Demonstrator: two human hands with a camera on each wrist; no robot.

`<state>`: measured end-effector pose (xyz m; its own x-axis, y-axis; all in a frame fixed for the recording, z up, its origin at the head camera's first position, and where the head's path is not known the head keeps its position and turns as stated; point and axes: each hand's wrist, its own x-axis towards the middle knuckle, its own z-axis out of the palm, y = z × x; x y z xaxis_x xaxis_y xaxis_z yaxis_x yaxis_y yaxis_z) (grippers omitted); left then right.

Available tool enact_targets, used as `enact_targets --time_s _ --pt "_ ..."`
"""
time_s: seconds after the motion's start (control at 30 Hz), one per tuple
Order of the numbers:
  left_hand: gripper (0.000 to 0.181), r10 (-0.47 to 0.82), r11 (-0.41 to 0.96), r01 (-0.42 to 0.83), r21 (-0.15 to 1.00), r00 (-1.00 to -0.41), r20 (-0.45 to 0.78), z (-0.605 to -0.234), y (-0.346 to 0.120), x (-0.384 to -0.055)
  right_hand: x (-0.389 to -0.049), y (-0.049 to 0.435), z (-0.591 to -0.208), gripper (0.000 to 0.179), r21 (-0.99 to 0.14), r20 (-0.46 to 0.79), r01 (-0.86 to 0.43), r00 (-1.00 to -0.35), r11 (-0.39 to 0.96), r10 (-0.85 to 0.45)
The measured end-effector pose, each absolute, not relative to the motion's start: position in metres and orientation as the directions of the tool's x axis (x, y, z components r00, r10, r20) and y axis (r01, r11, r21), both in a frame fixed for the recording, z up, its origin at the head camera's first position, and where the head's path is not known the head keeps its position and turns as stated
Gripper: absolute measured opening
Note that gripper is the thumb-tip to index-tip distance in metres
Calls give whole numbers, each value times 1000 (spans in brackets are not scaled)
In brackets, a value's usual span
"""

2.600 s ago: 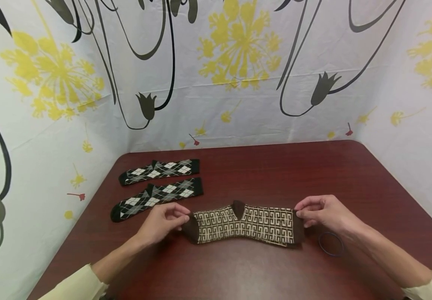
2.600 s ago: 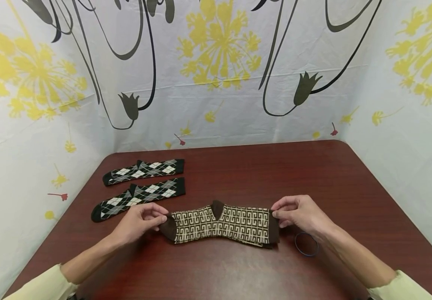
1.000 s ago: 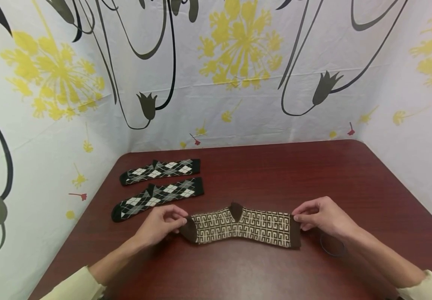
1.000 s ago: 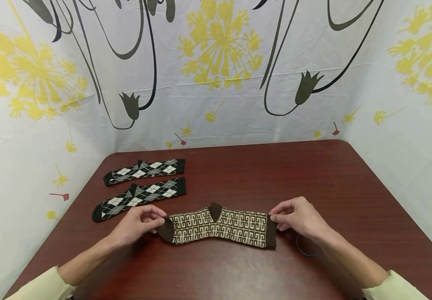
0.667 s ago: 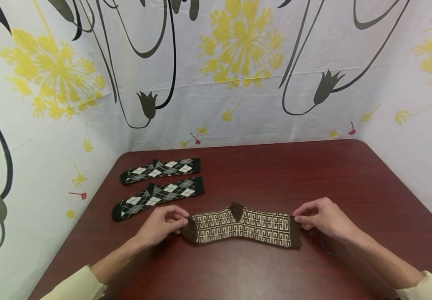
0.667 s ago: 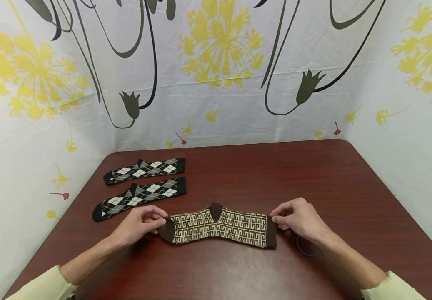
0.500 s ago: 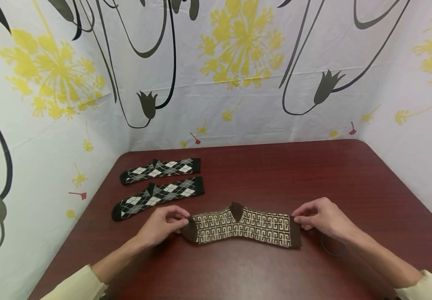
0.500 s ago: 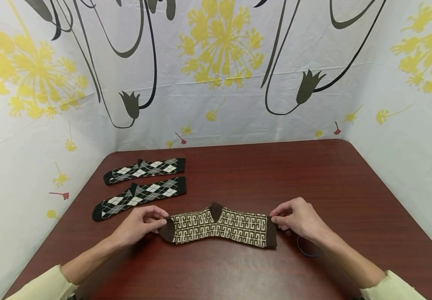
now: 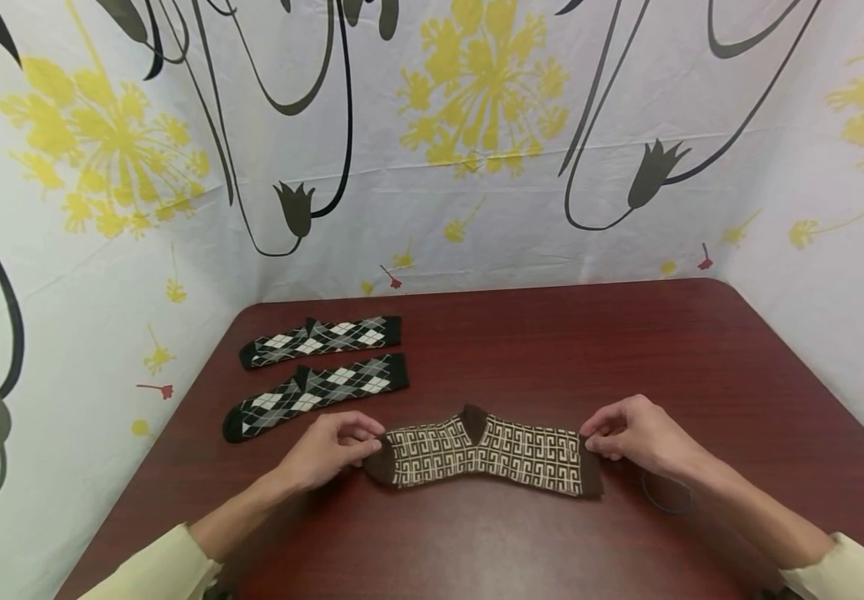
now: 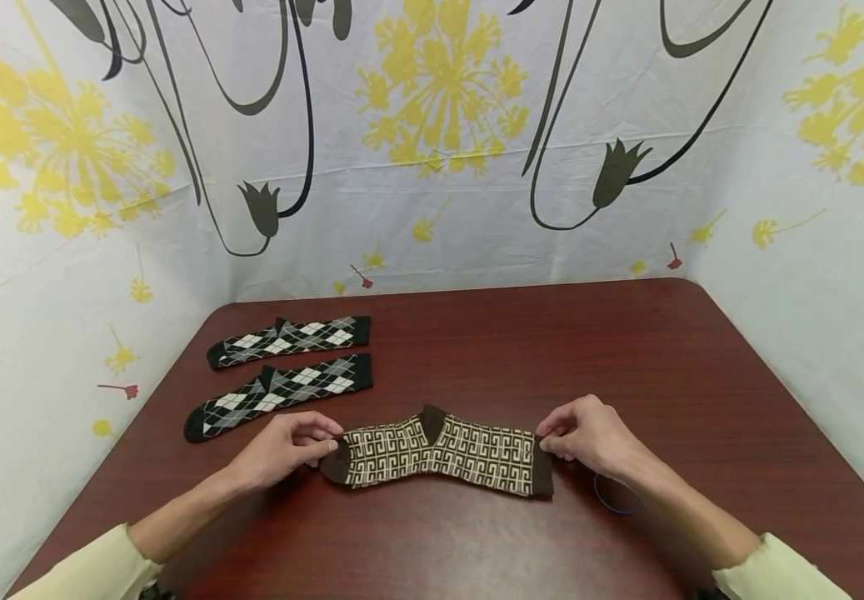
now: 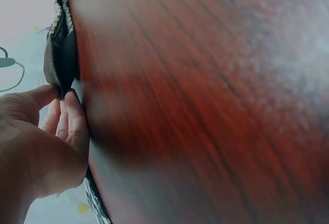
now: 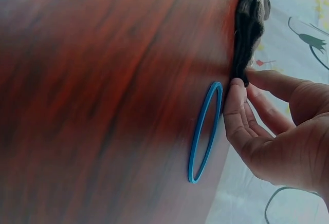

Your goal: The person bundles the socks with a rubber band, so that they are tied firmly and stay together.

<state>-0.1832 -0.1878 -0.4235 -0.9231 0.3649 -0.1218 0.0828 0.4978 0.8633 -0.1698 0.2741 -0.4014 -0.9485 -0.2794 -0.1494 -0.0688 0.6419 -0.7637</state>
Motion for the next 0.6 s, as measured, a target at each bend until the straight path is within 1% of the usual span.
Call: enact_targets --time_s 0.23,0.6 --pt "22 393 517 108 849 -911 -123 -420 -188 -184 -171 275 -401 15 -761 -159 -89 -935 643 -317" --pt "19 410 486 136 863 -908 -88 -419 -186 -186 -170 276 -394 16 -783 -184 -76 -919 617 -348"
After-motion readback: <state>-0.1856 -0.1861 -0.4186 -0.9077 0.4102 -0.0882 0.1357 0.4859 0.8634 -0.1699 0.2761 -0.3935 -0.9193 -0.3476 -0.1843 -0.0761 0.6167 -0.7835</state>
